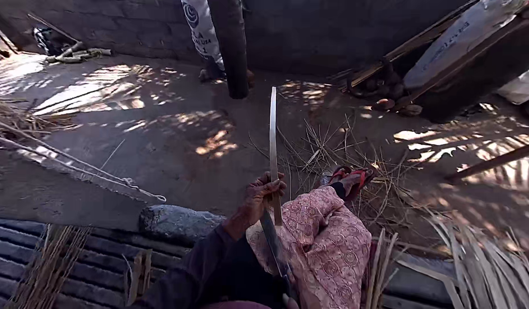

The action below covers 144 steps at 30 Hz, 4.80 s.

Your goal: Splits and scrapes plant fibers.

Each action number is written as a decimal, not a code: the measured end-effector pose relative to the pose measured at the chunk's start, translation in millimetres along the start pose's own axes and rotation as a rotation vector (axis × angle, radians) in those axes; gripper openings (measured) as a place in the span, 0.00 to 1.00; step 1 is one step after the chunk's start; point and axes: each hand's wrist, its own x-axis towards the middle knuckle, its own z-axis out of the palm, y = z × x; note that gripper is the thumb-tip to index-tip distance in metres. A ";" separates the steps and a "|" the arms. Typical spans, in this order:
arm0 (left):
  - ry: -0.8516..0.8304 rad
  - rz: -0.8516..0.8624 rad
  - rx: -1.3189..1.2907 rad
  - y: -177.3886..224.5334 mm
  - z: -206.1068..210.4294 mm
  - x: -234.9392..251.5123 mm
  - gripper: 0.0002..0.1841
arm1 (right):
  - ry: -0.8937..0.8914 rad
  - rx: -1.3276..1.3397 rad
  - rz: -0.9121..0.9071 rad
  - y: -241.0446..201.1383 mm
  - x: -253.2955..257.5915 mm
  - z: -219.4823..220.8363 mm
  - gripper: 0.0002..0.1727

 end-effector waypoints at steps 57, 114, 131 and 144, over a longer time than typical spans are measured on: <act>-0.283 -0.449 -0.035 -61.5 55.4 -67.3 0.12 | 0.715 -0.242 -0.196 -50.0 -8.7 -32.8 0.20; -0.402 -0.687 -0.289 -63.4 29.3 -89.7 0.16 | 0.748 -0.420 -0.229 -39.6 -8.4 -67.5 0.22; -0.540 -0.567 -0.334 -41.1 50.4 -109.6 0.17 | 0.706 -0.617 -0.218 -42.7 0.3 -56.2 0.29; -1.254 -0.242 0.077 -14.7 84.8 -110.1 0.12 | 0.662 0.056 0.207 -20.2 62.5 -104.7 0.12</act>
